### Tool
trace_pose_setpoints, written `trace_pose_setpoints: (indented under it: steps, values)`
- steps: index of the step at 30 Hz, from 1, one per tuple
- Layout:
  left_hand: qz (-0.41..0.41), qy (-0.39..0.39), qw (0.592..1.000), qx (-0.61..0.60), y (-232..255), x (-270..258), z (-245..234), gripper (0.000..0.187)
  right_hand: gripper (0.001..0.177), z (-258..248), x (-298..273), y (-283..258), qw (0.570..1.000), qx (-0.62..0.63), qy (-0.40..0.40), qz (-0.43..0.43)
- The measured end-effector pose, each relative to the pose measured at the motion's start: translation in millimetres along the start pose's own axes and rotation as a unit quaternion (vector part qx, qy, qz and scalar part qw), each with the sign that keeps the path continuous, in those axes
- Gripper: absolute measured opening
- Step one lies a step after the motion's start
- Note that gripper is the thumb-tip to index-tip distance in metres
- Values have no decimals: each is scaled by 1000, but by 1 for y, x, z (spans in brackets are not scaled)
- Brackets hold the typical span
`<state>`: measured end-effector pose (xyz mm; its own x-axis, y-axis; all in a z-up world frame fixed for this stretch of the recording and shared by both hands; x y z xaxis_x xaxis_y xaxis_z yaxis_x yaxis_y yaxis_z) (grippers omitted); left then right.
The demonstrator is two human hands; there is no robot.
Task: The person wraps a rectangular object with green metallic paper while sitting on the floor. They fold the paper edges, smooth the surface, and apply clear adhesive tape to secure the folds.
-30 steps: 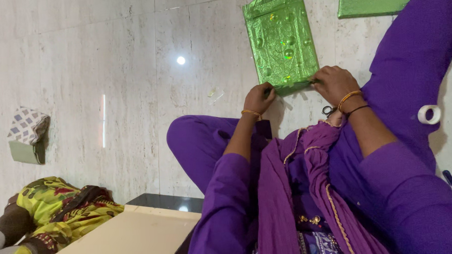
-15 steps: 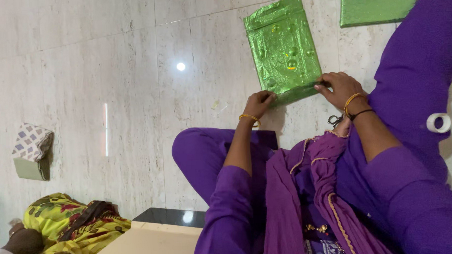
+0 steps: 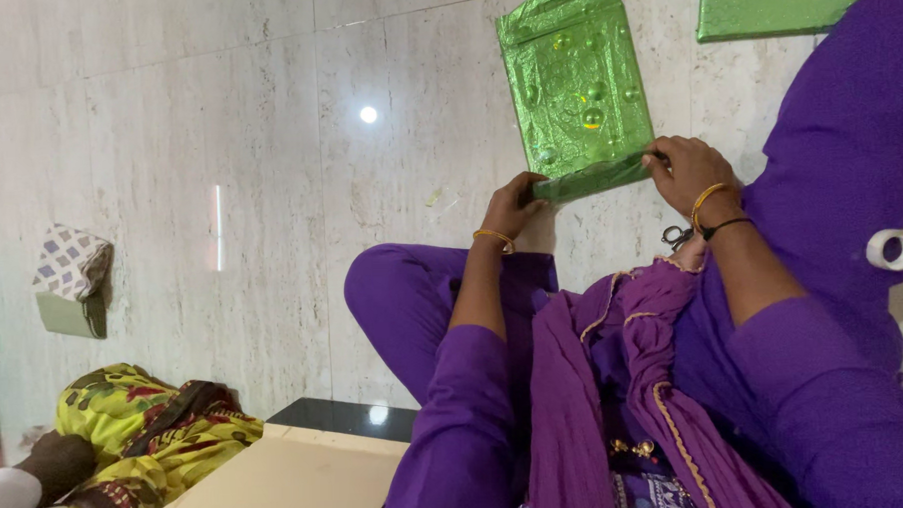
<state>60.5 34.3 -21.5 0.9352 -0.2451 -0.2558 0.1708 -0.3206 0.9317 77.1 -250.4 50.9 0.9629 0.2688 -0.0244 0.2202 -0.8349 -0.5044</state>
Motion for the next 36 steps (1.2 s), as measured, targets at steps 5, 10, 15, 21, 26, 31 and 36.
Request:
trace_pose_setpoints:
  steps: [5, 10, 15, 21, 26, 31, 36]
  values:
    - [-38, 34, 997, -66, -25, 14, 1, 21, 21, -4, -2, -3, 999, 38, -2, 34]
    - [-102, 141, 985, 6, -9, 13, -6, 20, 19, -15, -5, -11, 999, 20, 31, 33]
    - [-81, 218, 970, 73, 30, 1, -15, 22, 18, -16, -2, -11, 998, 7, 39, 54]
    - [-20, 259, 956, 138, 53, -1, -15, 22, 15, -15, -1, -10, 997, -31, 52, 47]
    - [9, 263, 955, 139, 51, 5, -14, 21, 15, -14, 2, -8, 996, -34, 56, 52]
    - [-27, 272, 953, 129, 41, 15, -21, 24, 17, -15, 3, -8, 994, -6, 35, 101]
    - [-42, 257, 952, 159, 38, 17, -20, 26, 33, -32, 7, -51, 990, -64, 111, -61]
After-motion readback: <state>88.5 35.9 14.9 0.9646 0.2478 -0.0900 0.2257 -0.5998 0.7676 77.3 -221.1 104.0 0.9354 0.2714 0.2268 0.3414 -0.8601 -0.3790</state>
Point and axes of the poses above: each hand's wrist, its own x-axis towards the middle knuckle, its own z-axis out of the palm, y = z × x, the point moved 8 cm from there along x, towards the middle knuckle, and after that the axes turned 6 degrees about -z, right-handed, at the moved point
